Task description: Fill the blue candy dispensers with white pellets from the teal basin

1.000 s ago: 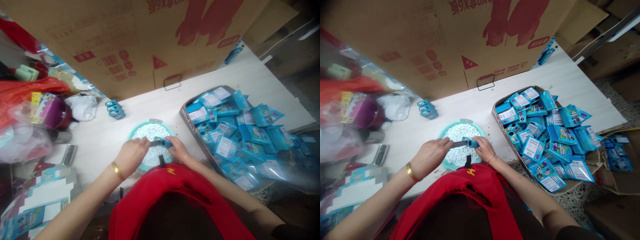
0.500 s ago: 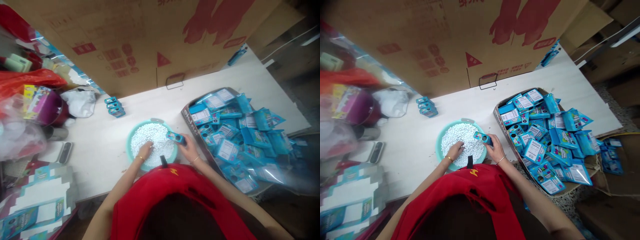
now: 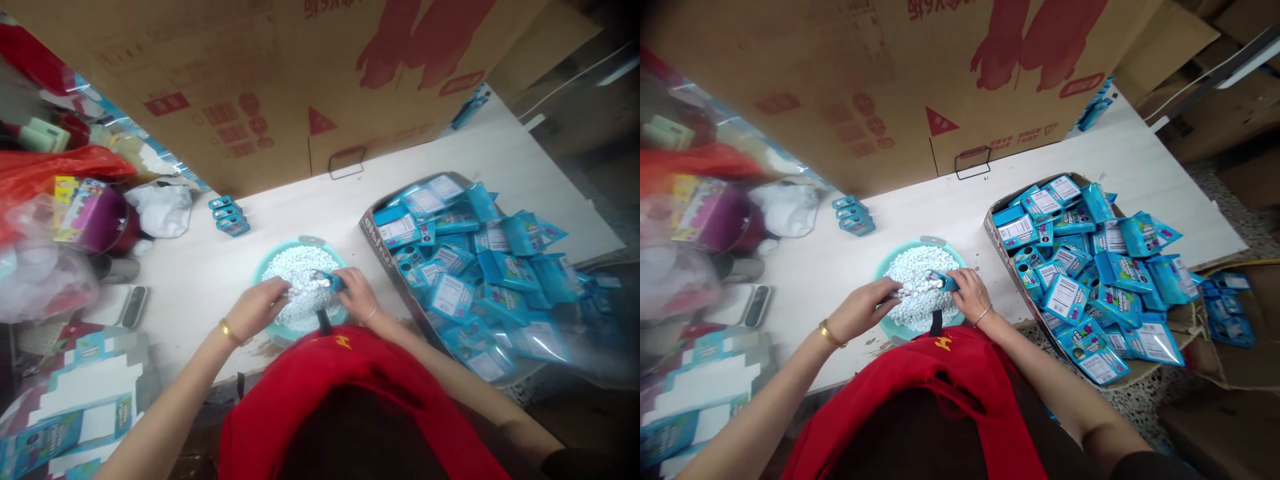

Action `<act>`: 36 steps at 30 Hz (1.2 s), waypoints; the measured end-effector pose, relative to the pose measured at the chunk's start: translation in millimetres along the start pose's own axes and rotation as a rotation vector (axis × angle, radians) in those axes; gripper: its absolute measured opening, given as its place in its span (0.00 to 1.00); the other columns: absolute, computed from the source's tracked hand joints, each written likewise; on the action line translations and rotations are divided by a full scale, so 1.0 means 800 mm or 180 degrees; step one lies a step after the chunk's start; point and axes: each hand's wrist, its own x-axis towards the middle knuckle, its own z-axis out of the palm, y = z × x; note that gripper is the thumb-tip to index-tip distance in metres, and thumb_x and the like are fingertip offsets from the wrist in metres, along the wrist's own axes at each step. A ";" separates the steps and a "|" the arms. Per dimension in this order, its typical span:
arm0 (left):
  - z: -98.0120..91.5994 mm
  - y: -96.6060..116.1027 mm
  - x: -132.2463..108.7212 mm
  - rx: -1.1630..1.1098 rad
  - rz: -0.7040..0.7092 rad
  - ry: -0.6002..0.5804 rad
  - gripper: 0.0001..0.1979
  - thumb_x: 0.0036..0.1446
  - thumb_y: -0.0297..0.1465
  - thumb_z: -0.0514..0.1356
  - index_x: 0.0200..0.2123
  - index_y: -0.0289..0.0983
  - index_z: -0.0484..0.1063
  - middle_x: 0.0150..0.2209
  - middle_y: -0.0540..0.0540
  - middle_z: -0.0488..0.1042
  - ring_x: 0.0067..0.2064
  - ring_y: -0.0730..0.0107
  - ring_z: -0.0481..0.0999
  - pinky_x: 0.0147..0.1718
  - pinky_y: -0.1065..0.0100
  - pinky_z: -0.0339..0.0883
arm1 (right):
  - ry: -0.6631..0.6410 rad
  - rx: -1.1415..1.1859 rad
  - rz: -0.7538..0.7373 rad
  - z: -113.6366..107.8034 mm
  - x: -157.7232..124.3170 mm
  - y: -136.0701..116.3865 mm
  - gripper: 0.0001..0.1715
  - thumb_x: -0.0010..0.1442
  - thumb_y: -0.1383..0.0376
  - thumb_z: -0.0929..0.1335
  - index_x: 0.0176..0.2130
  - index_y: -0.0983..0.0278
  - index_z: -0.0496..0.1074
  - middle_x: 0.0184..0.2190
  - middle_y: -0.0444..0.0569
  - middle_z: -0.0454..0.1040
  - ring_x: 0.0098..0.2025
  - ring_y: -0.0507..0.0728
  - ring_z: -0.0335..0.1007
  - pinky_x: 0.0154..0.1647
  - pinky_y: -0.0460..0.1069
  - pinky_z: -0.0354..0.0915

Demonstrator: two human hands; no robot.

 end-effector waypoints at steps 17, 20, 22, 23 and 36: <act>0.012 -0.008 -0.003 0.1179 -0.0962 -0.0504 0.08 0.61 0.27 0.49 0.41 0.37 0.67 0.40 0.43 0.71 0.38 0.61 0.73 0.29 0.66 0.64 | -0.0012 -0.0084 0.0028 0.001 -0.001 0.006 0.24 0.56 0.72 0.64 0.52 0.62 0.65 0.45 0.54 0.70 0.47 0.62 0.63 0.49 0.59 0.64; 0.101 -0.065 0.009 0.0347 -0.1216 -0.0513 0.07 0.59 0.26 0.51 0.38 0.34 0.69 0.39 0.40 0.72 0.42 0.57 0.73 0.37 0.62 0.66 | 0.0098 0.0012 0.0192 -0.011 -0.004 0.009 0.21 0.59 0.67 0.65 0.53 0.62 0.64 0.44 0.53 0.70 0.47 0.62 0.64 0.50 0.59 0.64; 0.156 -0.077 0.027 0.0057 -0.1141 -0.0397 0.08 0.60 0.27 0.52 0.40 0.35 0.69 0.42 0.40 0.72 0.45 0.58 0.72 0.42 0.61 0.65 | 0.0153 0.0071 0.0296 -0.017 -0.005 0.011 0.20 0.59 0.65 0.66 0.52 0.61 0.64 0.44 0.53 0.70 0.47 0.62 0.64 0.50 0.58 0.64; 0.178 -0.077 0.037 -0.0060 -0.1088 -0.0324 0.09 0.60 0.28 0.52 0.42 0.36 0.69 0.43 0.40 0.72 0.47 0.59 0.71 0.45 0.61 0.65 | 0.0181 0.0082 0.0341 -0.019 -0.005 0.011 0.20 0.60 0.65 0.66 0.52 0.61 0.64 0.44 0.53 0.70 0.48 0.62 0.64 0.50 0.58 0.64; 0.076 -0.056 -0.011 -0.0942 -0.0158 0.0480 0.12 0.62 0.34 0.53 0.47 0.38 0.66 0.38 0.45 0.72 0.37 0.69 0.71 0.38 0.67 0.66 | 0.0196 -0.0108 0.0214 -0.014 -0.002 0.015 0.22 0.57 0.70 0.64 0.52 0.62 0.65 0.44 0.53 0.69 0.47 0.63 0.64 0.49 0.59 0.64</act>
